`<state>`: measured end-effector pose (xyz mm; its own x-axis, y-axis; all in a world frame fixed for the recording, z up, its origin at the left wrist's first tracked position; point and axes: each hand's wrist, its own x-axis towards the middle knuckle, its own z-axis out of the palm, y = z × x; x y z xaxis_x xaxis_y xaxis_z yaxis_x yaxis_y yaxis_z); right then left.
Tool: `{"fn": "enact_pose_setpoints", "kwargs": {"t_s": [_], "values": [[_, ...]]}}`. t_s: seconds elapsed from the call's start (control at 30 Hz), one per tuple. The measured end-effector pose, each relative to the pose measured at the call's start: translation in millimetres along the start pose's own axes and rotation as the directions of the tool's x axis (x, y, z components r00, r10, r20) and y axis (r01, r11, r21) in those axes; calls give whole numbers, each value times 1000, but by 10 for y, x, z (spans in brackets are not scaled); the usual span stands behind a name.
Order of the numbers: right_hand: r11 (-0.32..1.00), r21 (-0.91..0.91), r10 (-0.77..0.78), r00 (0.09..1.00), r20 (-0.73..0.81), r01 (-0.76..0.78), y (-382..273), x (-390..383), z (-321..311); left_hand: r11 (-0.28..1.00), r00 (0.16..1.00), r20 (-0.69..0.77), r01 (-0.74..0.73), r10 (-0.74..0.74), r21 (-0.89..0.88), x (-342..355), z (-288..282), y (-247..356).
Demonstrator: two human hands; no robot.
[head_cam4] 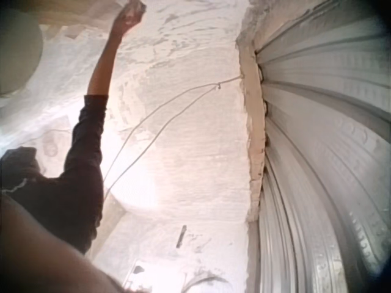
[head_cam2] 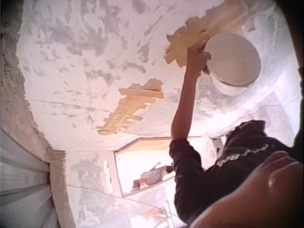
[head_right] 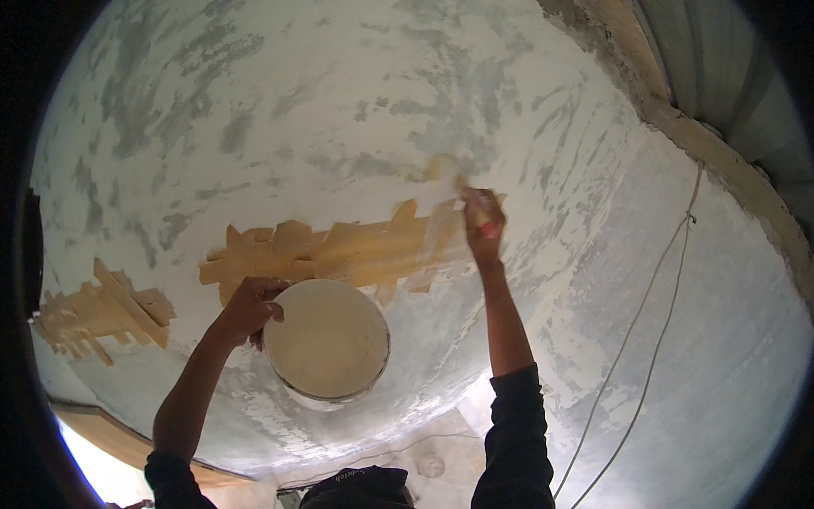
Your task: The person applies paint to a ceiling using a brush and a bucket, moving between sections while standing on a ladder.
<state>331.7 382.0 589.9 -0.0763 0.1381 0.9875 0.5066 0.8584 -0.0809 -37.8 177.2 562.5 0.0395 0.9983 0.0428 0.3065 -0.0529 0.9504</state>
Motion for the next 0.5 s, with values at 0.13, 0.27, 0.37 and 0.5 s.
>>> {"fn": "enact_pose_setpoints", "kwargs": {"t_s": [0.13, 0.27, 0.37, 0.5], "values": [[988, -99, 82, 955, -287, -115, 276, 129, -189, 999, 999, -36, 8, -10, -48, -28, -60, -152], [991, 23, 130, 912, -388, -132, 337, 53, -42, 999, 1000, -16, 8, -8, -41, -81, -18, -94], [999, 24, 48, 957, -287, -43, -288, 7, 436, 999, 999, -24, 20, -21, -28, -59, 19, -93], [942, 323, 91, 996, -2, -86, -1106, -169, 744, 999, 1000, -28, 11, -12, -39, -18, 116, -30]]}}
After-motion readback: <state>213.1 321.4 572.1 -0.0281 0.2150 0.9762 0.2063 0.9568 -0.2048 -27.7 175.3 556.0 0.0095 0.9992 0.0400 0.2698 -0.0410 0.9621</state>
